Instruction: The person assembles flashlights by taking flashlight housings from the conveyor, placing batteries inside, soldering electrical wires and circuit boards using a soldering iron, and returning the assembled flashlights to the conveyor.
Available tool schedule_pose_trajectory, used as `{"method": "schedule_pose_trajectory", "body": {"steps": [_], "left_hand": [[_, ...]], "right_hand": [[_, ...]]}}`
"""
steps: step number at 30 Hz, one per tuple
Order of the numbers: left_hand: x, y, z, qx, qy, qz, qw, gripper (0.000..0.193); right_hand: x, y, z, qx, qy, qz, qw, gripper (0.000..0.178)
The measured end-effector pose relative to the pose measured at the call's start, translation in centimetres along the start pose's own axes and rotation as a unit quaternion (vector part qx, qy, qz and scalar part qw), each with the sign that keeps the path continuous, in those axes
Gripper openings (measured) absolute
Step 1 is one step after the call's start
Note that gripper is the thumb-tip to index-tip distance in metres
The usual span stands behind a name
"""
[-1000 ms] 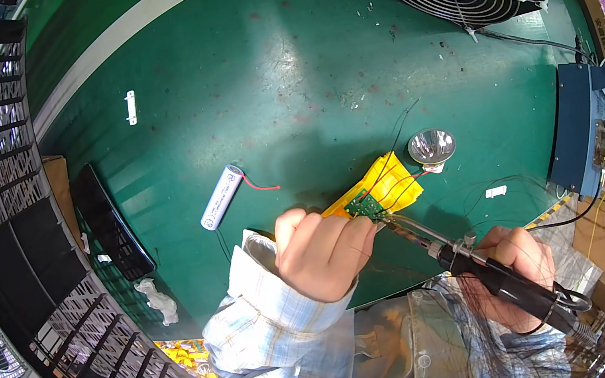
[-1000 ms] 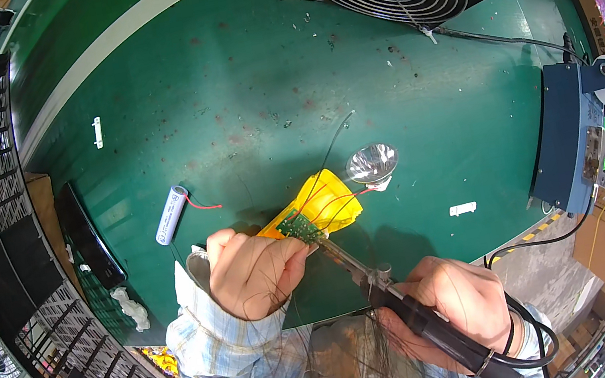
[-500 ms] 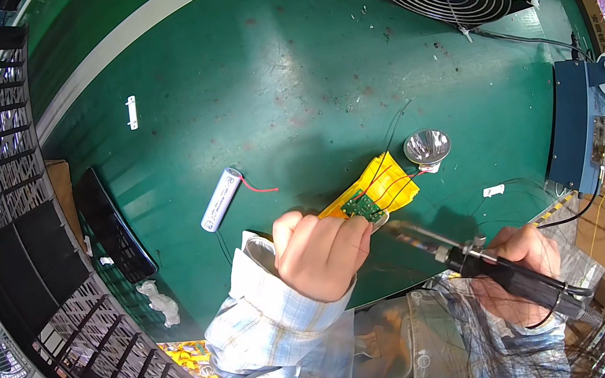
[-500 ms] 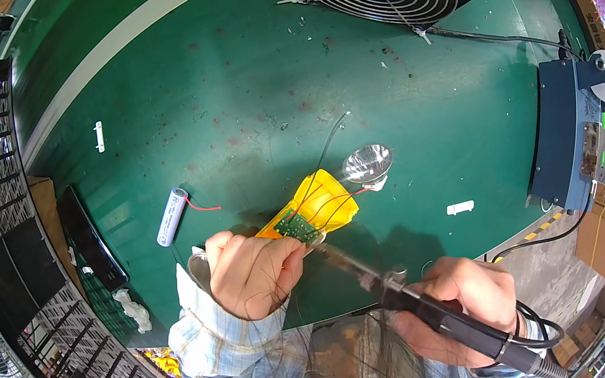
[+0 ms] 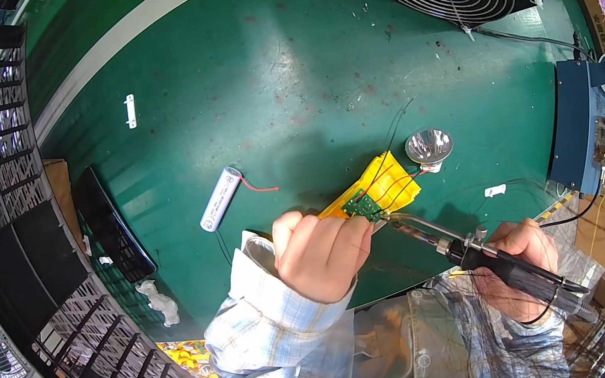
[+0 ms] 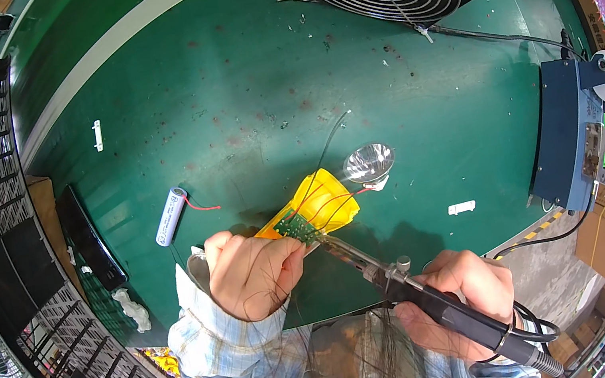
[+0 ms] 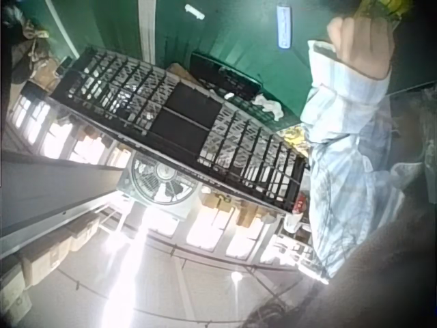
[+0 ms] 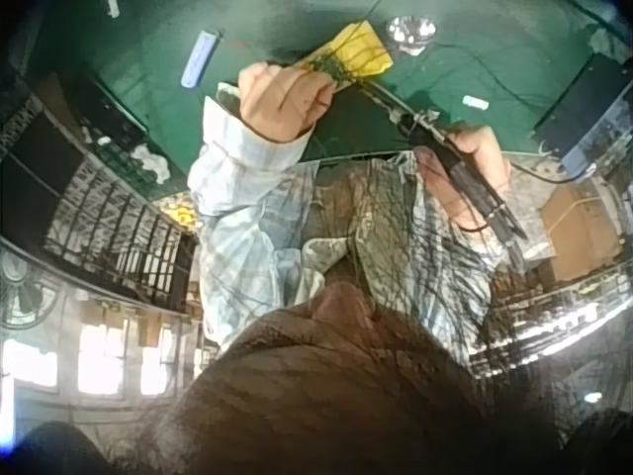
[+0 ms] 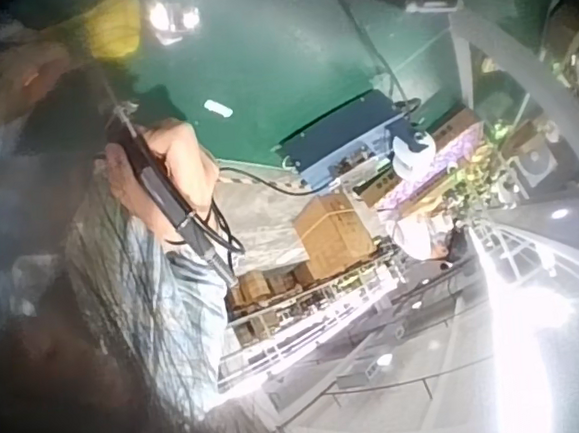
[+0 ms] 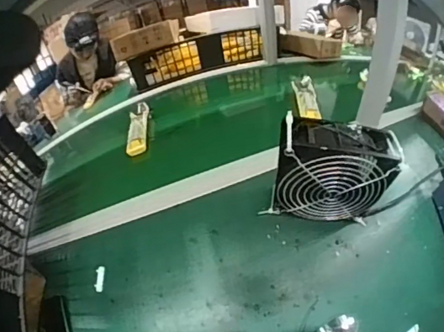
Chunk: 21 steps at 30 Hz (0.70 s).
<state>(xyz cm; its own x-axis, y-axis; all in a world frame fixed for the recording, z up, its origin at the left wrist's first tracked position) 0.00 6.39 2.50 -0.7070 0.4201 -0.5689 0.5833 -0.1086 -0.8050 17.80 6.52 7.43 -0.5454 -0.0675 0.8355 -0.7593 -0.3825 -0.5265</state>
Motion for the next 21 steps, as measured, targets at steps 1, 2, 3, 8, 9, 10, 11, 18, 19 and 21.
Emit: {"method": "schedule_pose_trajectory", "body": {"steps": [1,2,3,8,9,10,11,18,19,21], "left_hand": [[0.03,0.05,0.04,0.006,-0.001,0.0,1.0,0.023],[0.07,0.11,0.07,0.006,-0.002,0.0,1.0,0.023],[0.1,0.17,0.11,0.006,-0.003,-0.002,1.0,0.023],[0.1,0.1,0.02,0.011,0.002,-0.002,1.0,0.023],[0.09,0.12,0.06,0.011,0.003,-0.004,1.0,0.023],[0.1,0.17,0.09,0.011,0.005,-0.005,1.0,0.023],[0.12,0.19,0.09,0.011,0.005,-0.005,1.0,0.023],[0.11,0.09,0.09,0.0,0.007,-0.006,1.0,0.024],[0.08,0.1,0.09,-0.006,0.008,-0.007,1.0,0.024],[0.09,0.12,0.05,-0.003,0.008,-0.003,1.0,0.024]], "right_hand": [[0.11,0.18,-0.16,0.011,-0.001,0.019,1.0,0.03],[0.08,0.32,-0.2,0.012,-0.001,0.018,1.0,0.03],[-0.03,0.45,-0.23,0.01,0.002,0.014,1.0,0.03],[-0.24,0.4,-0.16,0.01,0.01,-0.005,1.0,0.03],[-0.33,0.41,-0.1,0.013,0.017,-0.014,1.0,0.03],[-0.46,0.47,-0.06,0.015,0.023,-0.023,0.999,0.03],[-0.47,0.52,-0.03,0.015,0.023,-0.023,0.999,0.03],[-0.46,0.65,0.09,0.013,0.018,-0.022,1.0,0.03],[-0.53,0.62,0.13,0.009,0.021,-0.025,0.999,0.03],[-0.52,0.63,0.11,0.006,0.015,-0.021,1.0,0.031]]}}
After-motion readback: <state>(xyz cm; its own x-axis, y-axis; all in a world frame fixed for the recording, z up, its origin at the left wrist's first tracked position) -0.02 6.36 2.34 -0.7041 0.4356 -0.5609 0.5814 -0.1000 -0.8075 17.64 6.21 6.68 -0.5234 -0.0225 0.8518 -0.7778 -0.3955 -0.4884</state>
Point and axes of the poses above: each hand's wrist, its own z-axis away from the middle knuckle, its own y-axis out of the palm, x = y × z, the point moved 7 cm from there along -z, towards the middle knuckle, and after that the axes turned 9 degrees about x, right-handed, at the moved point
